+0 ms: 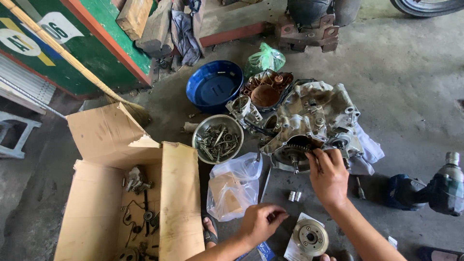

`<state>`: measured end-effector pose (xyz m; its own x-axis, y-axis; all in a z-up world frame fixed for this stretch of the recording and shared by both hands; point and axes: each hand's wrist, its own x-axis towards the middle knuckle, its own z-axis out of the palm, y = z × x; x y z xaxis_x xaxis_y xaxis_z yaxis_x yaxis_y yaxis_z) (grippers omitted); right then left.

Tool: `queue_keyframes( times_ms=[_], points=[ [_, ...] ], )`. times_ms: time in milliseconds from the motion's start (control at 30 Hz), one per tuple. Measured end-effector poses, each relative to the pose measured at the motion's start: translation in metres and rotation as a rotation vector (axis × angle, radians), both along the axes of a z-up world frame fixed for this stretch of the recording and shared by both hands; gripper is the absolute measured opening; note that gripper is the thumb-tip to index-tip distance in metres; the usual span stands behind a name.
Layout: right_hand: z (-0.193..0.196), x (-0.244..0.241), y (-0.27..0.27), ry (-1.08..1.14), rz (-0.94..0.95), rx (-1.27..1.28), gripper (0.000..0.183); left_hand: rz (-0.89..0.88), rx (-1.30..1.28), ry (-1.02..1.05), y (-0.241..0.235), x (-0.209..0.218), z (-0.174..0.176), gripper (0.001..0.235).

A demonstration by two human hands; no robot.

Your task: The person sits on the floor and assembles various engine components. They pick up gears and shafts from a cardboard box and fit them into a disassembled engine block placed on the floor.

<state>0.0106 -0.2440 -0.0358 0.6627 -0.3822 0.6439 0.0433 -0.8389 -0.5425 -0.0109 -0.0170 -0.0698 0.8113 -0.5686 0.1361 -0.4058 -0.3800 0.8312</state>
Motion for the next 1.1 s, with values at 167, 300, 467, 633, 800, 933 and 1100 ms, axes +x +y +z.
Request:
queue_keyframes(
  times_ms=[167, 300, 467, 633, 800, 933, 1100],
  points=[
    [-0.011, 0.008, -0.003, 0.049, -0.037, -0.112, 0.015, -0.077, 0.009, 0.023, 0.006, -0.005, -0.001, 0.013],
    [-0.027, 0.009, 0.001, 0.116, 0.015, -0.017, 0.035, -0.145, 0.006, 0.096, 0.009, -0.006, 0.006, 0.014],
    [-0.035, -0.004, 0.021, 0.008, 0.118, 0.021, 0.044, -0.148, -0.004, 0.084, 0.012, -0.005, 0.007, 0.014],
    [-0.042, 0.011, 0.030, 0.251, 0.045, -0.102, 0.059, -0.094, -0.007, 0.046, 0.014, -0.003, 0.009, 0.012],
    [-0.041, 0.019, 0.021, 0.109, 0.096, -0.478, 0.050, -0.105, -0.002, 0.098, 0.022, -0.005, 0.000, 0.013],
    [-0.048, 0.022, 0.025, 0.066, 0.103, -0.139, 0.046, -0.097, 0.009, 0.148, 0.028, -0.006, -0.004, 0.014],
    [-0.055, 0.025, 0.025, 0.056, 0.089, -0.084, 0.046, -0.083, 0.027, 0.145, 0.034, -0.007, -0.002, 0.015]
  ],
)
